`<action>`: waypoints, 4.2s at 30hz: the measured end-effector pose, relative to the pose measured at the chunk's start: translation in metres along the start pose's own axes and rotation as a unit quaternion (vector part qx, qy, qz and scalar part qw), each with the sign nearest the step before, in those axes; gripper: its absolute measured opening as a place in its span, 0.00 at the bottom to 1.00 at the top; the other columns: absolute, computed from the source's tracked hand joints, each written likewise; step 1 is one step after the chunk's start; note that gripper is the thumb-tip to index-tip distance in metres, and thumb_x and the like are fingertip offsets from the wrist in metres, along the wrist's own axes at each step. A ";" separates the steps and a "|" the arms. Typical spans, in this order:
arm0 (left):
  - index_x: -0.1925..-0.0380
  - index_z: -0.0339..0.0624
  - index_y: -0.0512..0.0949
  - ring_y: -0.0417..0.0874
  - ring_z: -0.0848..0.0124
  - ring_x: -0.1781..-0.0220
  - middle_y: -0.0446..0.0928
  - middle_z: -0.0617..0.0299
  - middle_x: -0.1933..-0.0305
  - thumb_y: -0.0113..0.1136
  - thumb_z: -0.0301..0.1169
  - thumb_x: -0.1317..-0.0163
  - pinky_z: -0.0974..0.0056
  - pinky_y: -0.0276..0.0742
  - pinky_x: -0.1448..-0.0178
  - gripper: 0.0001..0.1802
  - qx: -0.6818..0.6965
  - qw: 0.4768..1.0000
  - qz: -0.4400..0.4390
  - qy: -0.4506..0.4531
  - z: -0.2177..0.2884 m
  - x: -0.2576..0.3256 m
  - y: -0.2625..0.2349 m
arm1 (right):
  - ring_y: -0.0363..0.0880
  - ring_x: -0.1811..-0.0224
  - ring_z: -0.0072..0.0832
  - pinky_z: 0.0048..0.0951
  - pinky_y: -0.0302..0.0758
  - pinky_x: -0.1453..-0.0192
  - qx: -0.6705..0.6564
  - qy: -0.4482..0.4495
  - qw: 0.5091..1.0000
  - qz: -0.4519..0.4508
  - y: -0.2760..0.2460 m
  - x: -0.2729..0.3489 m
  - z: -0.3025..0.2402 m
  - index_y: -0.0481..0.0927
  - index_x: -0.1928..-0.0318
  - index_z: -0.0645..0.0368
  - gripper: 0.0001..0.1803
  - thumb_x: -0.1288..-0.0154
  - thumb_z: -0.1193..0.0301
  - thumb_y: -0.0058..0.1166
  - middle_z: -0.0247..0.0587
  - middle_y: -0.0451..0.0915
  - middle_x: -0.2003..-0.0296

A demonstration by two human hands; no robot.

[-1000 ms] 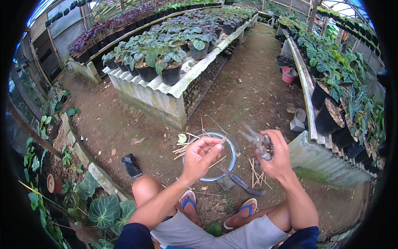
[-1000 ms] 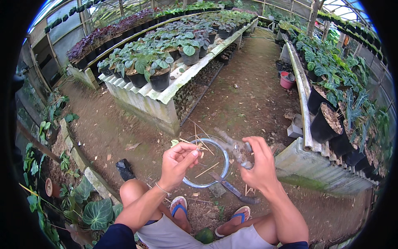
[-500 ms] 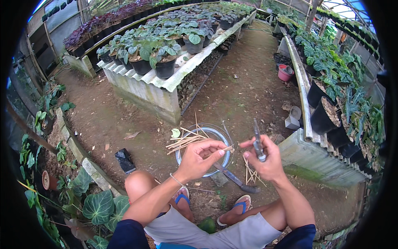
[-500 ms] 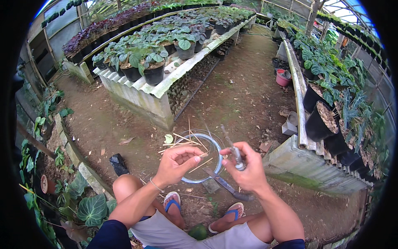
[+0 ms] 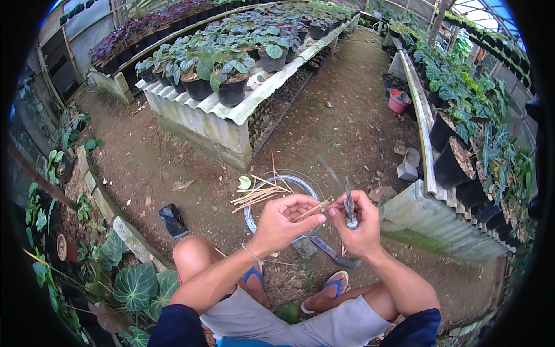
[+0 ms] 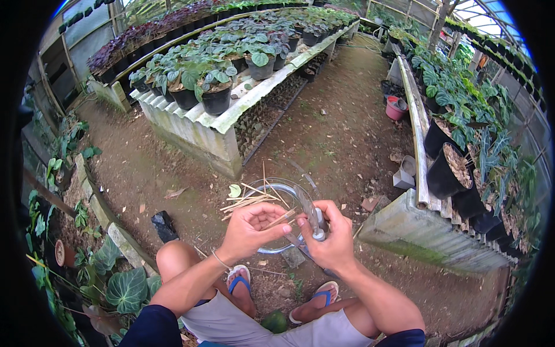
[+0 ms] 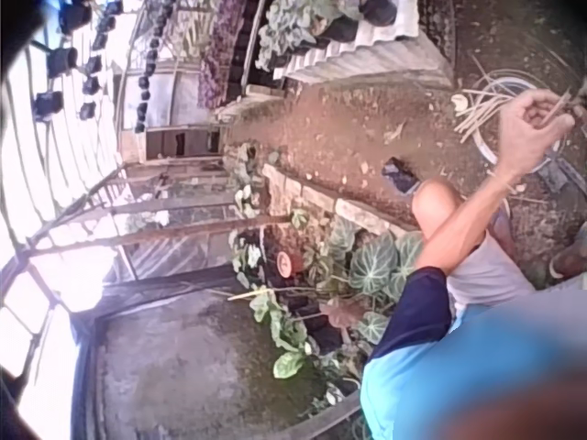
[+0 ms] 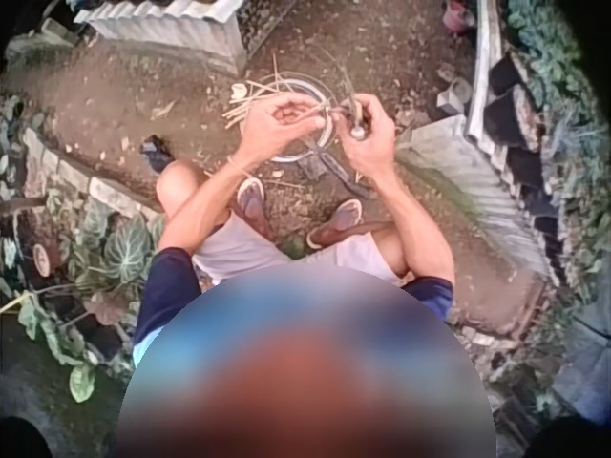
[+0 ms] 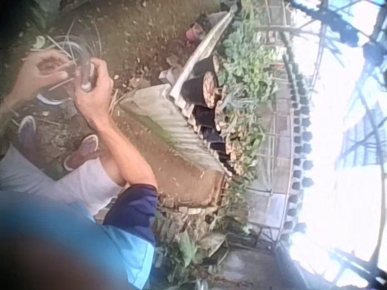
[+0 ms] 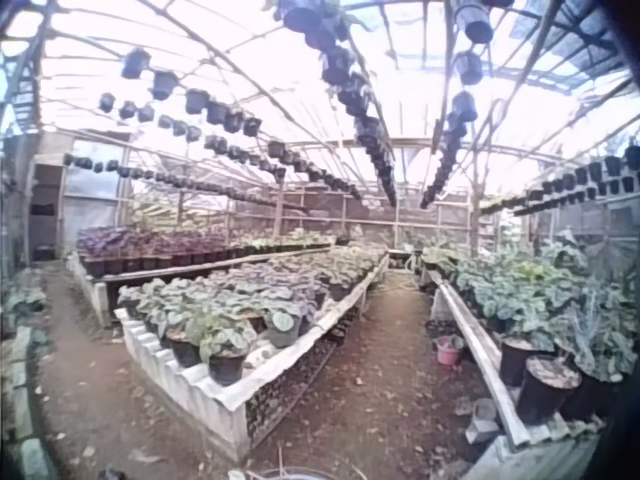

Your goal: The person sits on the ground in a greenhouse and uses pliers to cut and bend a thin metal wire, then threads the wire through small wooden sticks to form a looped support. The person repeats this process multiple times, handling the wire and sticks with both hands.

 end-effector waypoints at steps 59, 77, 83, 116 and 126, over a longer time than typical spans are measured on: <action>0.63 0.41 0.87 0.85 0.64 0.68 0.83 0.62 0.69 0.76 0.26 0.44 0.59 0.82 0.63 0.09 -0.561 0.745 -0.018 0.362 0.055 0.024 0.011 | 0.84 0.63 0.48 0.47 0.79 0.57 0.534 -0.085 0.836 -0.094 -0.036 0.013 -0.036 0.83 0.52 0.60 0.27 0.61 0.75 0.63 0.48 0.83 0.63; 0.65 0.41 0.88 0.86 0.65 0.68 0.84 0.63 0.70 0.78 0.28 0.46 0.61 0.83 0.64 0.09 -0.572 0.745 0.033 0.342 0.056 0.015 -0.003 | 0.79 0.55 0.41 0.43 0.71 0.50 0.526 -0.133 0.836 -0.076 -0.023 0.011 -0.041 0.83 0.46 0.59 0.34 0.63 0.71 0.65 0.40 0.79 0.61; 0.66 0.42 0.88 0.87 0.65 0.67 0.86 0.62 0.69 0.78 0.27 0.46 0.61 0.84 0.63 0.08 -0.555 0.763 0.038 0.330 0.056 0.014 -0.005 | 0.78 0.56 0.41 0.42 0.70 0.51 0.530 -0.151 0.833 -0.052 -0.024 0.012 -0.045 0.82 0.46 0.58 0.33 0.62 0.71 0.65 0.39 0.79 0.61; 0.66 0.33 0.90 0.90 0.76 0.68 0.90 0.55 0.67 0.79 0.23 0.46 0.71 0.85 0.64 0.08 -0.384 0.902 0.078 0.183 0.051 0.007 -0.020 | 0.76 0.65 0.42 0.41 0.72 0.58 0.483 -0.196 0.852 -0.042 -0.026 0.011 -0.049 0.82 0.53 0.59 0.30 0.66 0.72 0.62 0.41 0.77 0.67; 0.67 0.35 0.91 0.84 0.79 0.73 0.89 0.57 0.69 0.78 0.20 0.48 0.73 0.78 0.69 0.07 -0.369 0.888 0.113 0.251 0.058 0.015 -0.011 | 0.79 0.64 0.45 0.44 0.76 0.56 0.444 -0.192 0.873 -0.059 -0.028 0.012 -0.043 0.81 0.55 0.61 0.29 0.66 0.73 0.62 0.44 0.79 0.66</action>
Point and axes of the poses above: each hand's wrist, its own x-axis away from the middle knuckle, its own y-axis out of the palm, z = x × y, the point moved 9 cm from there along -x, towards the middle knuckle
